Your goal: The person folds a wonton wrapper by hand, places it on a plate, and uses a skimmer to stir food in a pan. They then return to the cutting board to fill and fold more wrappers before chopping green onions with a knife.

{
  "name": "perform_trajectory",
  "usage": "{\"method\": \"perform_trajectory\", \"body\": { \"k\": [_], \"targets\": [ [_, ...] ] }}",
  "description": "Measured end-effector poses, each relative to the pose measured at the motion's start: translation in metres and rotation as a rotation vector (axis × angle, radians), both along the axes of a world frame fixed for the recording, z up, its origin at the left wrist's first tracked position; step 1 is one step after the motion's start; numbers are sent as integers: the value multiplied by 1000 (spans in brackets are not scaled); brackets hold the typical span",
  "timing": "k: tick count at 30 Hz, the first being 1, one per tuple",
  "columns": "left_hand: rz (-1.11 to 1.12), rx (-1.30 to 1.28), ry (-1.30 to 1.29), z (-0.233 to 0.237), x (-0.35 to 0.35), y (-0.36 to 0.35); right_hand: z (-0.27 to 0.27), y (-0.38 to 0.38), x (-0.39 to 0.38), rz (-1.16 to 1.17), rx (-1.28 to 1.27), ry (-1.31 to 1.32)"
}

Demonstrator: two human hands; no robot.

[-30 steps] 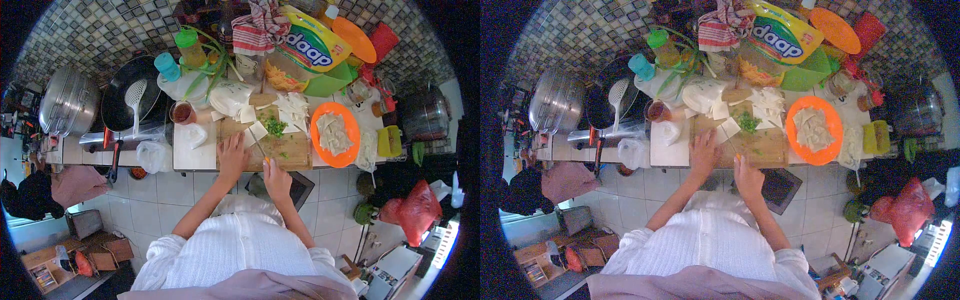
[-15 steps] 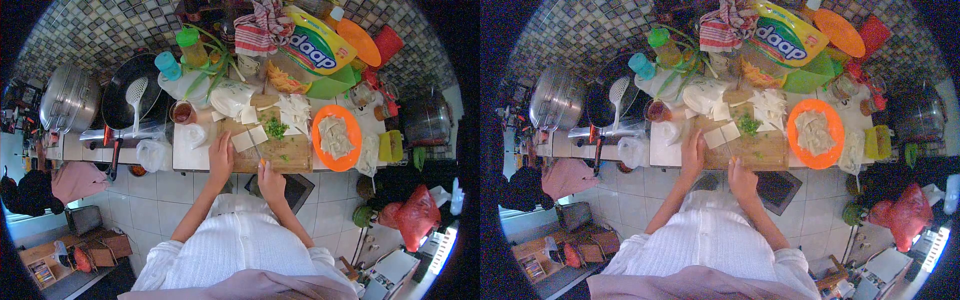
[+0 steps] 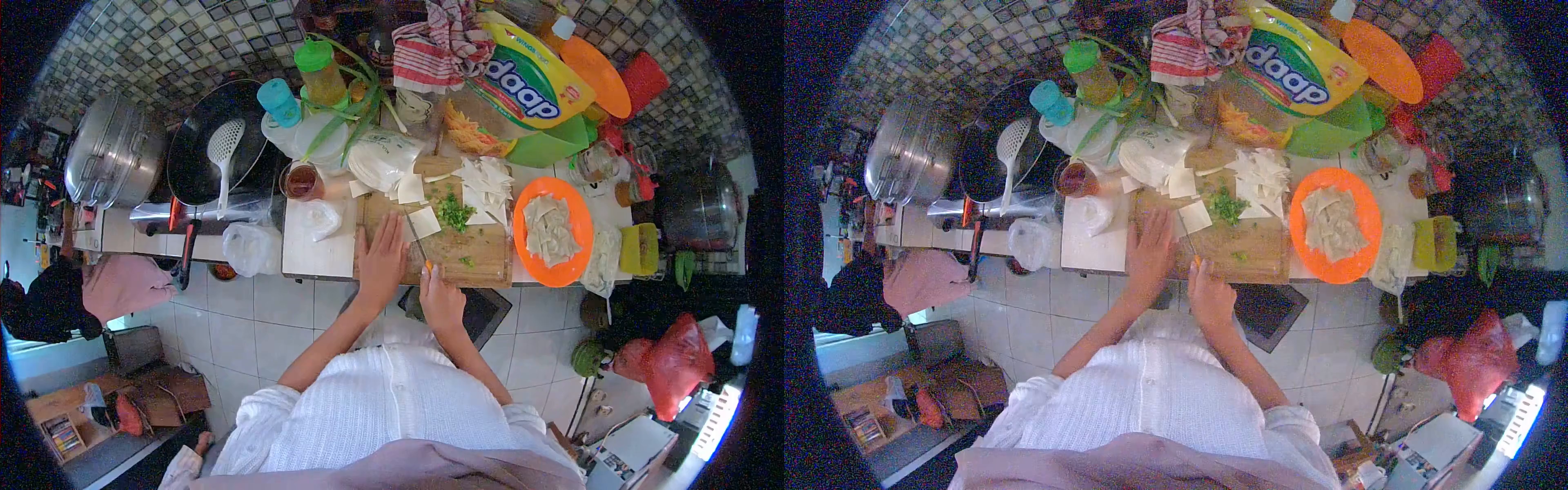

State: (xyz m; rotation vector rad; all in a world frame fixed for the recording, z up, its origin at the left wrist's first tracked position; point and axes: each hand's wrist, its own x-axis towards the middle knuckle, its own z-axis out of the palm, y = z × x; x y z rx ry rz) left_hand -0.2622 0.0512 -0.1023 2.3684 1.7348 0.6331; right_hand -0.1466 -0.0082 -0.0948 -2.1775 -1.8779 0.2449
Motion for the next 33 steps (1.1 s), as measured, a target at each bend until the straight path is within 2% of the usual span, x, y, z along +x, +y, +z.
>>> {"method": "perform_trajectory", "body": {
  "k": [5,14,16,17,19,22,29,31,33],
  "targets": [
    [51,-12,162,-15,9,0,2,4,-2,-2,-40,-19],
    [64,27,198,-18,10,0,1,15,-2,-29,-70,-48],
    [55,38,190,-17,10,0,-11,16,-1,22,266,-89],
    [56,52,181,-16,10,-1,-8,13,-1,21,265,-86],
    [54,66,202,-17,8,-2,3,9,-1,5,8,-57],
    [61,84,217,-14,10,0,14,-2,2,-9,-89,-34],
    [55,70,206,-16,9,-2,12,3,-1,-22,-89,-4],
    [63,67,205,-18,10,-2,4,11,-3,44,112,-10],
    [71,73,207,-18,8,0,3,11,-8,3,79,-27]
  ]
}}
